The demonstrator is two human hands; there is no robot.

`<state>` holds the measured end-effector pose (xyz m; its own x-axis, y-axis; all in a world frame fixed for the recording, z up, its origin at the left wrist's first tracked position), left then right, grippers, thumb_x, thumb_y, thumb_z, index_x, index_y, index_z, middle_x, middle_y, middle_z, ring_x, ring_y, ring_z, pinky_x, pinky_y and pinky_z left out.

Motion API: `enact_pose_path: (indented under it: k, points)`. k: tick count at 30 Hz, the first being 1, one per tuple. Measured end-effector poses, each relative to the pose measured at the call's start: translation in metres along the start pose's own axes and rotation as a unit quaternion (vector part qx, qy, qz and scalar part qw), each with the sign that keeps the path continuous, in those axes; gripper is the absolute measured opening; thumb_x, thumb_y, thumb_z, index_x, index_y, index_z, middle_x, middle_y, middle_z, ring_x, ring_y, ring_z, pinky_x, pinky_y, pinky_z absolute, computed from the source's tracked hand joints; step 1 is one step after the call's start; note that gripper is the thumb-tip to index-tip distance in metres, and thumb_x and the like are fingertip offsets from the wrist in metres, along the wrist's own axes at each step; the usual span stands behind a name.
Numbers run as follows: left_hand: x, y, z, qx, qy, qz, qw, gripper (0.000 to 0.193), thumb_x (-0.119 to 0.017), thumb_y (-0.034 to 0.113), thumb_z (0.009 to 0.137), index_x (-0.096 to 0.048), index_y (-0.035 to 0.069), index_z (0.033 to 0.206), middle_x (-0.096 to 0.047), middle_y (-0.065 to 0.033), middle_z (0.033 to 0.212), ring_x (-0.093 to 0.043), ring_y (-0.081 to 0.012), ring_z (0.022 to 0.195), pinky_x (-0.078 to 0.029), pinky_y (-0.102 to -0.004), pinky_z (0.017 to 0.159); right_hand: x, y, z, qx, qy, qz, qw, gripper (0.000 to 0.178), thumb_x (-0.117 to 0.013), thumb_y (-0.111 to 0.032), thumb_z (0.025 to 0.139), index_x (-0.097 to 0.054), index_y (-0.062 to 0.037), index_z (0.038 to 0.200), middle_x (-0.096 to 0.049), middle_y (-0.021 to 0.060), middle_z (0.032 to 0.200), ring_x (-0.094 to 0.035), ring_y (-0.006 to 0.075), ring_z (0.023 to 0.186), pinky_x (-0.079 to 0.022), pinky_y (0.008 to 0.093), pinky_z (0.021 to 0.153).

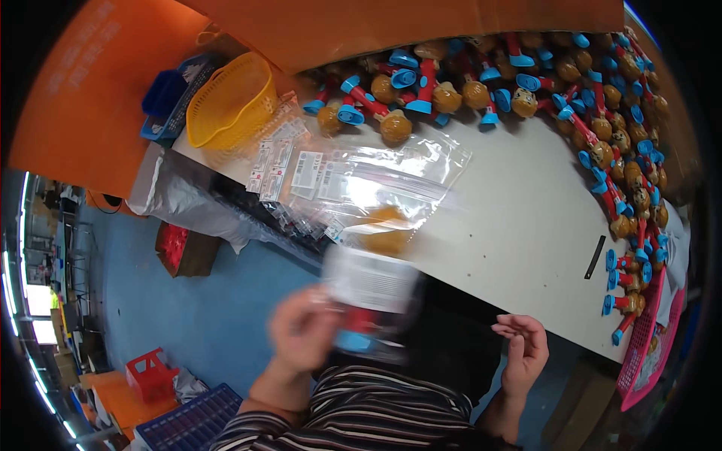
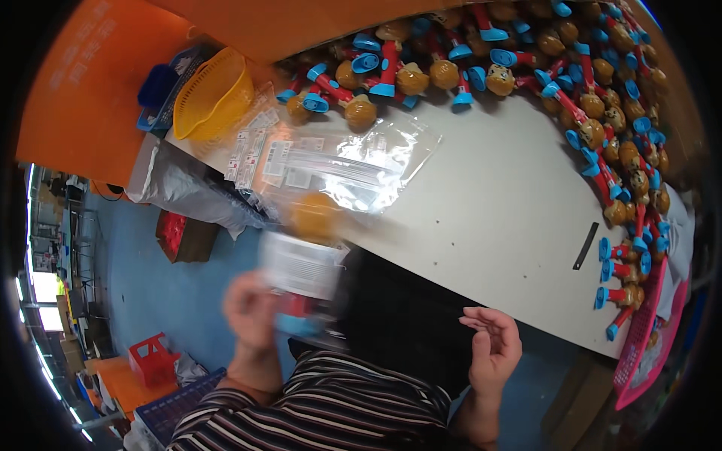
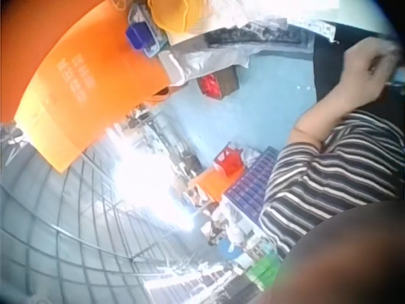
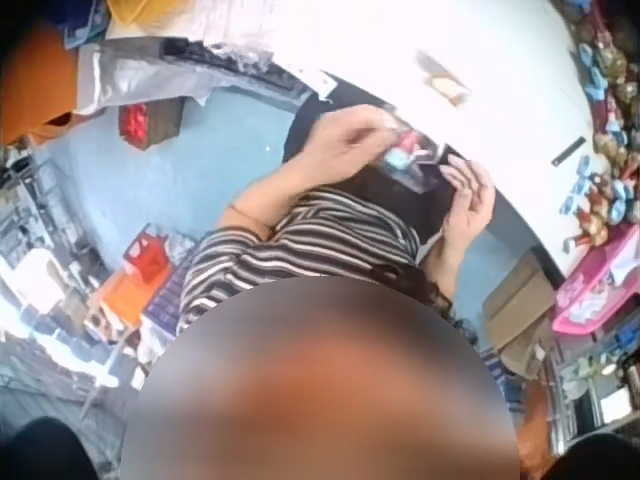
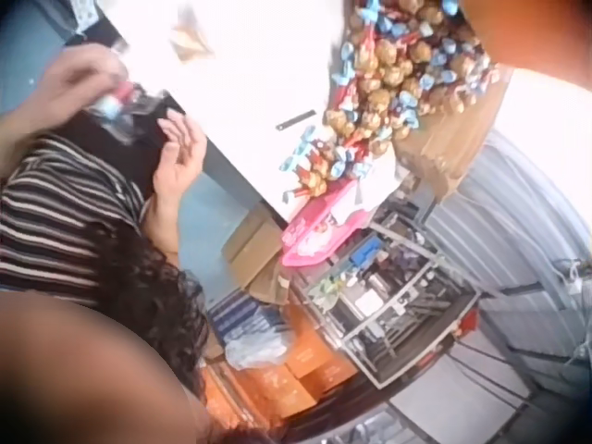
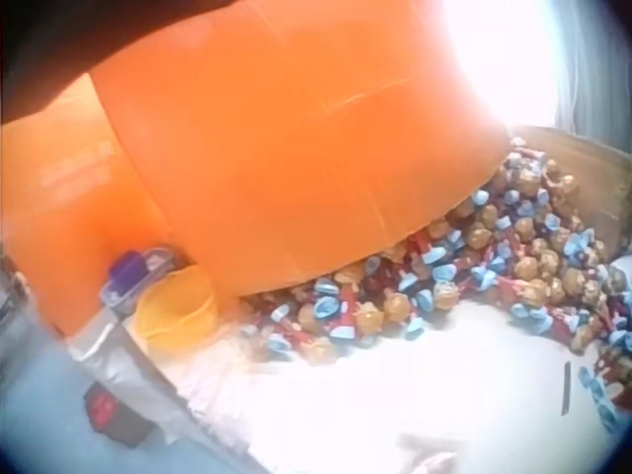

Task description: Packaging toy dolls into clear plastic bags and sealing them with adhesive.

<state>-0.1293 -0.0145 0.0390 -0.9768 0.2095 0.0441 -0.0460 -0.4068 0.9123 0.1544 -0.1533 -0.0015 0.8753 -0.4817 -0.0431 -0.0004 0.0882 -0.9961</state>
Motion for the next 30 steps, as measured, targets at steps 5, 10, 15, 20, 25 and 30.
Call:
enact_pose_path:
  k: [5,10,15,20,25,30]
  points:
    - [0.142,-0.035,-0.003,0.107,0.275,0.097,0.951,0.01,-0.052,0.013,0.101,-0.052,0.003,0.098,-0.061,-0.0057,0.09,-0.059,-0.009,0.077,-0.053,-0.0262,0.069,-0.015,-0.002,0.015,-0.024,-0.019,-0.03,0.999,0.015,-0.052,-0.001,0.096,-0.059,0.0069,0.106,-0.067,0.0168,0.1,-0.066,0.0202,0.089,-0.054,0.0319,0.084]
    - [0.208,-0.183,-0.024,0.186,0.369,0.073,0.908,0.012,-0.056,0.015,0.1,-0.054,0.003,0.099,-0.062,-0.0061,0.09,-0.061,-0.0117,0.074,-0.06,-0.0333,0.073,-0.03,-0.011,0.021,-0.034,-0.026,-0.053,0.998,0.011,-0.056,0.005,0.09,-0.064,0.0071,0.097,-0.069,0.0153,0.096,-0.067,0.0185,0.086,-0.054,0.0284,0.081]
    - [0.205,-0.291,0.021,0.129,0.247,0.125,0.952,0.013,-0.055,0.015,0.1,-0.055,0.001,0.099,-0.06,-0.0064,0.08,-0.059,-0.0109,0.071,-0.055,-0.0275,0.066,-0.027,-0.017,0.012,-0.023,-0.016,-0.084,0.996,0.01,-0.057,0.006,0.088,-0.065,0.0066,0.095,-0.069,0.0148,0.094,-0.067,0.018,0.085,-0.054,0.0278,0.079]
    - [0.166,-0.311,0.032,0.267,0.317,0.173,0.893,0.019,-0.05,0.017,0.1,-0.056,0.0,0.107,-0.063,-0.0077,0.095,-0.059,-0.0152,0.08,-0.05,-0.0291,0.067,-0.022,-0.012,0.006,-0.044,-0.009,-0.123,0.991,0.01,-0.055,0.004,0.092,-0.064,0.0058,0.097,-0.068,0.014,0.096,-0.066,0.0183,0.086,-0.053,0.0295,0.08]
    - [0.107,-0.172,0.054,0.012,0.418,0.164,0.893,0.032,-0.047,0.012,0.102,-0.048,-0.001,0.131,-0.055,-0.0141,0.13,-0.049,-0.0241,0.123,-0.039,-0.0373,0.104,-0.034,-0.024,0.026,0.044,-0.026,-0.229,0.972,0.013,-0.061,0.003,0.087,-0.064,0.0044,0.1,-0.068,0.0152,0.097,-0.066,0.0215,0.087,-0.052,0.0301,0.081]
    - [0.025,-0.087,0.09,0.019,0.065,0.492,0.868,0.082,-0.07,0.038,0.085,-0.031,0.004,0.149,-0.03,-0.0247,0.152,-0.016,-0.0459,0.145,-0.009,-0.0662,0.112,-0.091,-0.031,0.102,0.224,-0.164,-0.41,0.869,0.04,-0.068,-0.004,0.081,-0.059,-0.0004,0.121,-0.056,0.0189,0.132,-0.052,0.0403,0.122,-0.044,0.0437,0.102]
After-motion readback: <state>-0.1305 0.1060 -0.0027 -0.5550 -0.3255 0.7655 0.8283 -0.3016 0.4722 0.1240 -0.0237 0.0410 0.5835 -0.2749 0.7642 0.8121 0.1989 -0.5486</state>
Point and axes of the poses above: each hand's wrist, its own z-axis towards the middle knuckle, its own x-axis out of the back of the hand, y = z × x, the point moved 2 cm from there along z, towards the middle knuckle
